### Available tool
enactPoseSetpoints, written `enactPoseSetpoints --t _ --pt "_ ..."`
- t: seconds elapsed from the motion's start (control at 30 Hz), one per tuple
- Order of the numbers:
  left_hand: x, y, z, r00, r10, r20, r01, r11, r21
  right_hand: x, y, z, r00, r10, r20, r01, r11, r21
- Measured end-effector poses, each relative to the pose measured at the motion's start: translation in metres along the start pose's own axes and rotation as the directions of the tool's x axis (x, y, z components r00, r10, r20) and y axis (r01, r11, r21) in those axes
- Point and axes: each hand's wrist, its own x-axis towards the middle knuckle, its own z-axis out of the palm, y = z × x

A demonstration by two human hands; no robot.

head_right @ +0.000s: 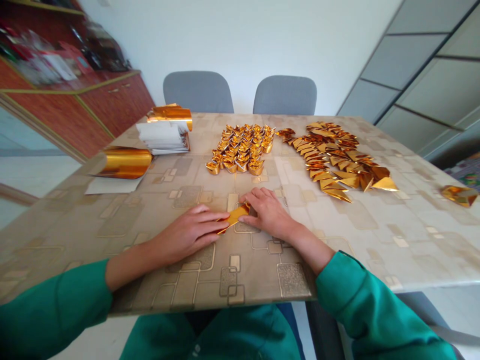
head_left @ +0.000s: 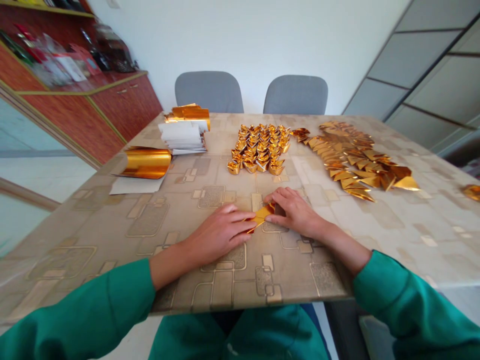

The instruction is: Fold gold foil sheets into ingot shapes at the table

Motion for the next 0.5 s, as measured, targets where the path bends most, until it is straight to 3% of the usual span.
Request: enactPoseSetpoints --t 0.13,0.27,0.5 --pt "0.016 -0.003 0.001 0.989 -0.135 -0.066 0.128 0.986 -0.103 0.006 0.007 0.002 1.0 -0.012 -0.007 0.013 0.994 0.108" --pt "0.023 -0.004 0.006 0.938 -0.335 -0.092 0.329 0.942 -0.073 0.01 0.004 0.004 0.999 0.028 -0.038 -0.024 0.996 0.085" --pt "0.02 -0.003 0.009 0.909 -0.402 -0.112 0.382 0.909 -0.167 0.015 -0.002 0.002 0.998 0.008 -0.064 0.006 0.977 0.213"
